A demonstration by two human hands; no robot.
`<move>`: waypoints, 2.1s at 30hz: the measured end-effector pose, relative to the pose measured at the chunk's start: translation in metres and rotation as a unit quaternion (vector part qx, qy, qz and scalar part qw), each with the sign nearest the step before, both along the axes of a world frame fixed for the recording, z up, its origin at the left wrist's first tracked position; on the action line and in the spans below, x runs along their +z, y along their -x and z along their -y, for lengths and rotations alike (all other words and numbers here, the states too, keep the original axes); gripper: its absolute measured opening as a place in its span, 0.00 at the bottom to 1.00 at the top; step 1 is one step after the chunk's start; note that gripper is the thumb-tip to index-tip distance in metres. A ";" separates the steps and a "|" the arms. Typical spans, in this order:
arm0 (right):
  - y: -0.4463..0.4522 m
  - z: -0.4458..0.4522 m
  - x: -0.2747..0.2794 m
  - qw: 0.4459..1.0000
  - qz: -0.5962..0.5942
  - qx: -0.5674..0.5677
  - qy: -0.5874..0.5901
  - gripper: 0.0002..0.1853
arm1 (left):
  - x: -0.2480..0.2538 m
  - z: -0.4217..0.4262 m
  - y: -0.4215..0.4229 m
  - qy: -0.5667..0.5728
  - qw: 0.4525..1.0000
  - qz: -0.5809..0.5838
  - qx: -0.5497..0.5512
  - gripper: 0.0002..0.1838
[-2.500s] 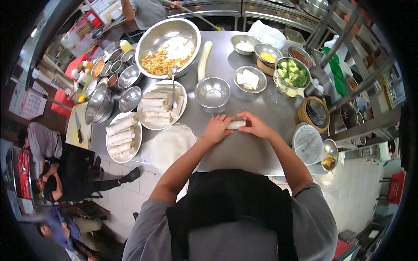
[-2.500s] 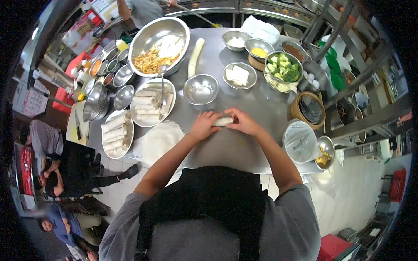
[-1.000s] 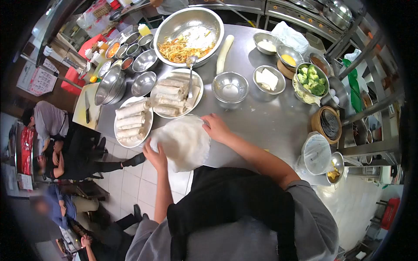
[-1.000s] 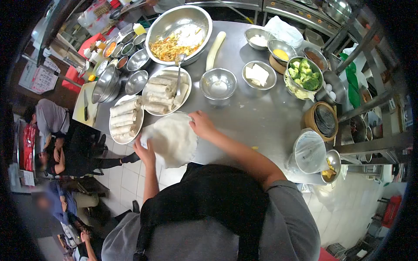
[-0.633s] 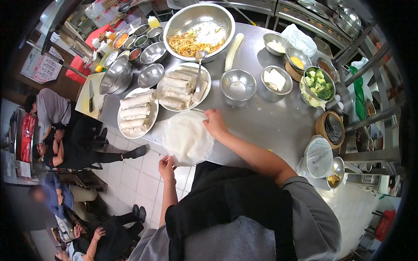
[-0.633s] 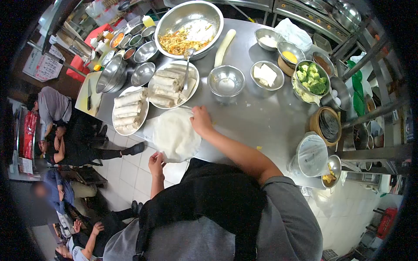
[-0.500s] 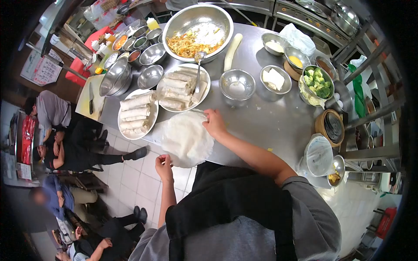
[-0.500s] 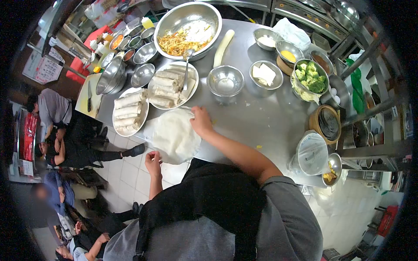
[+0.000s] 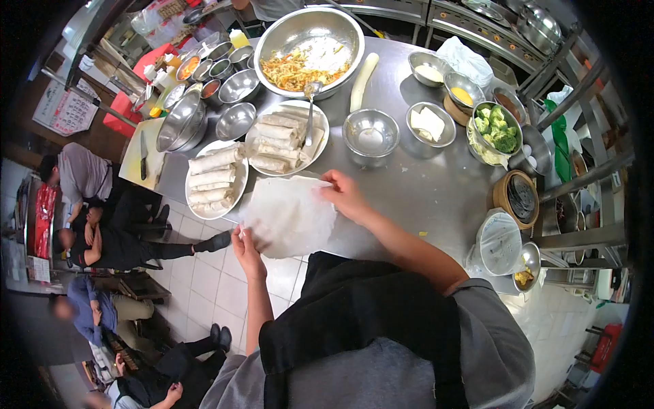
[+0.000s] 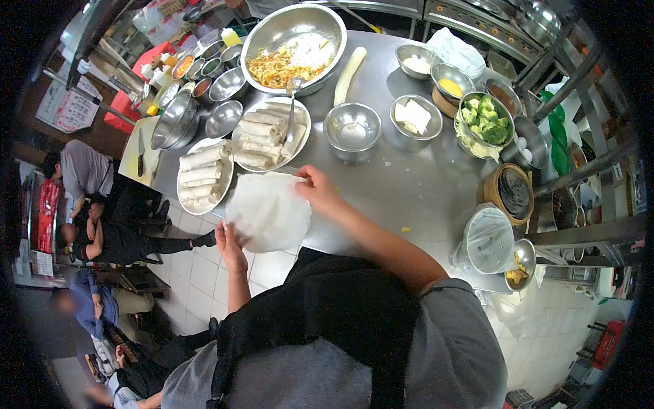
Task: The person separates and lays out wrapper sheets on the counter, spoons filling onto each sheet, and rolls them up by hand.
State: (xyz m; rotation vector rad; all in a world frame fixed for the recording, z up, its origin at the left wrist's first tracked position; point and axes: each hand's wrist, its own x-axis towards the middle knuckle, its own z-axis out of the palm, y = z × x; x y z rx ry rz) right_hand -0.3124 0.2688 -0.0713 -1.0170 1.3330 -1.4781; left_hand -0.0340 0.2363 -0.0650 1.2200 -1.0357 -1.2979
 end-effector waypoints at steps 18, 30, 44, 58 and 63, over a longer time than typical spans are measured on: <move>0.089 -0.213 0.062 0.949 -0.192 -0.247 -0.038 0.32 | 0.029 0.015 0.215 0.142 0.827 0.131 -0.528 0.19; 0.128 -0.178 0.150 0.838 -0.437 -0.327 -0.025 0.37 | 0.127 -0.039 0.297 0.319 0.724 0.114 -0.601 0.30; 0.105 -0.250 0.094 0.774 -0.607 -0.174 -0.050 0.28 | 0.050 -0.027 0.219 0.597 0.619 0.172 -0.480 0.21; 0.087 -0.236 -0.029 0.883 -0.323 -0.307 -0.146 0.12 | -0.051 -0.053 0.201 0.242 0.833 0.273 -0.415 0.09; 0.077 -0.224 -0.023 0.865 -0.281 -0.374 -0.183 0.17 | -0.050 -0.058 0.199 0.241 0.822 0.323 -0.402 0.14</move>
